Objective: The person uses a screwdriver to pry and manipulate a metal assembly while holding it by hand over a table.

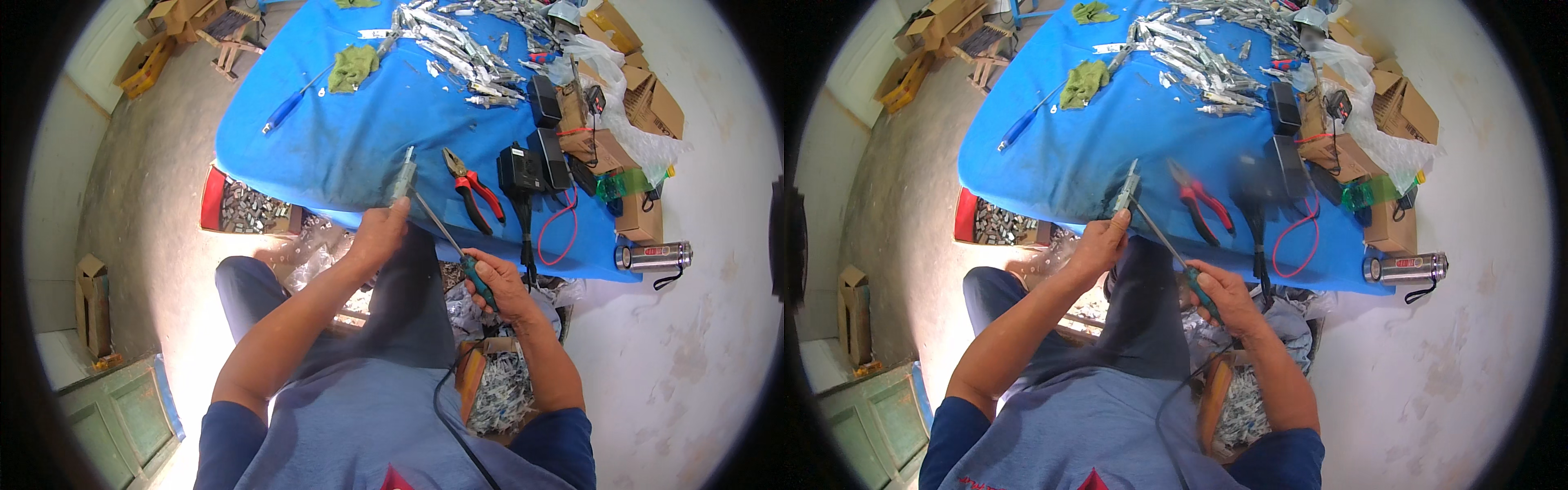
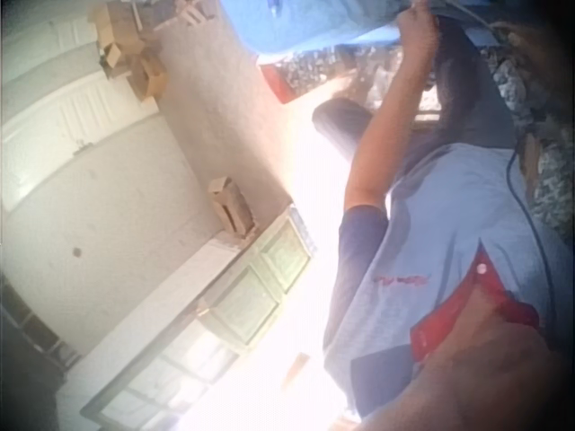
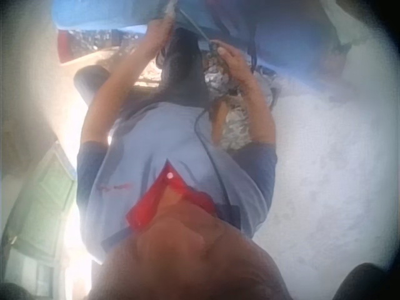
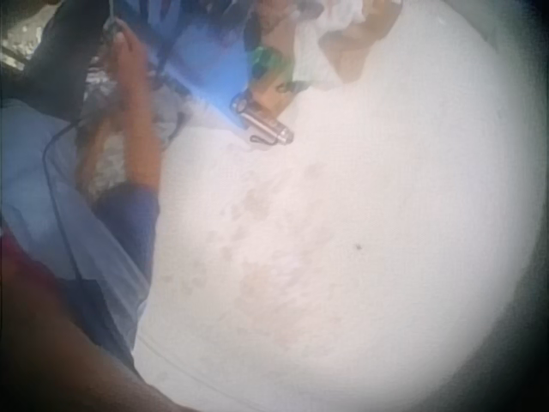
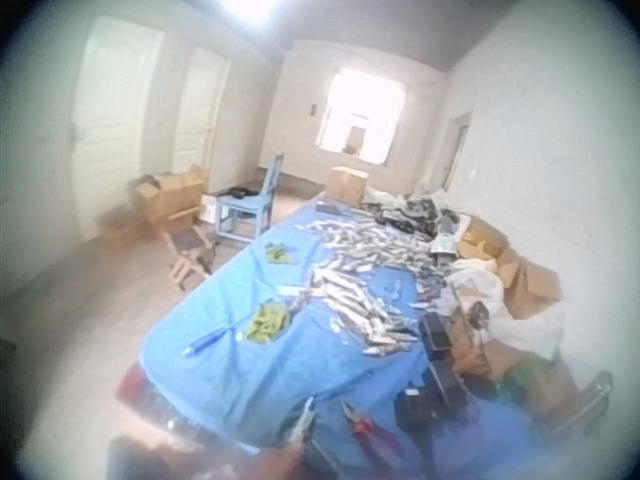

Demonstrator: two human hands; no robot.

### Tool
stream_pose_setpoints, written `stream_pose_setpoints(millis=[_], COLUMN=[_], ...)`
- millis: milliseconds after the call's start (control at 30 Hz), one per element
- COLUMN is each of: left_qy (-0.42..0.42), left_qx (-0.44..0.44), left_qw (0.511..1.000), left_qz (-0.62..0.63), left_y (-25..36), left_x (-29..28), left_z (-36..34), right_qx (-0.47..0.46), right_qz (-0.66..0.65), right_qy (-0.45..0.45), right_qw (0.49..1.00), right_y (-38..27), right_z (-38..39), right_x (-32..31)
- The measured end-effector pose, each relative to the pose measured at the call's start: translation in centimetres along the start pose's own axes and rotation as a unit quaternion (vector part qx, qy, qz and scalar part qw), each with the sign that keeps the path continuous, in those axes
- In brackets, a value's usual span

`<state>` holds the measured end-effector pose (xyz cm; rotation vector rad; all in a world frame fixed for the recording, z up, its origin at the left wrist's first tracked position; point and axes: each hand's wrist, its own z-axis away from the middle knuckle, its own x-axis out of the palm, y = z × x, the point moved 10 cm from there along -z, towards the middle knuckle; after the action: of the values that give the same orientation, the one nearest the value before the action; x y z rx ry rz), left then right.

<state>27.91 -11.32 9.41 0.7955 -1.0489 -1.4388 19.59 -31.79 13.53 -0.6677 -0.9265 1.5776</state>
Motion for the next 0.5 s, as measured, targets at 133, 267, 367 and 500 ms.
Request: stream_pose_setpoints(millis=[133, 267, 367, 500], left_qy=[-0.002, -0.016, -0.016, -0.018], left_qx=[-0.006, -0.017, -0.002, -0.003], left_qw=[1.000, 0.998, 0.998, 0.999], left_qz=[-0.021, -0.065, -0.067, -0.034], left_y=[-0.9, -0.7, -0.5, -0.2], left_x=[0.2, 0.5, 0.4, 0.5], left_z=[-0.4, -0.4, -0.3, -0.1], right_qx=[0.028, 0.036, 0.037, 0.025], right_qz=[-0.072, -0.113, -0.114, -0.119], right_qy=[-0.018, -0.028, -0.030, -0.029], right_qw=[0.997, 0.993, 0.992, 0.992], right_y=[1.3, 2.4, 2.4, 2.6], right_z=[-0.3, -0.6, -0.7, -0.8], right_x=[0.3, 0.2, 0.5, 0.6])
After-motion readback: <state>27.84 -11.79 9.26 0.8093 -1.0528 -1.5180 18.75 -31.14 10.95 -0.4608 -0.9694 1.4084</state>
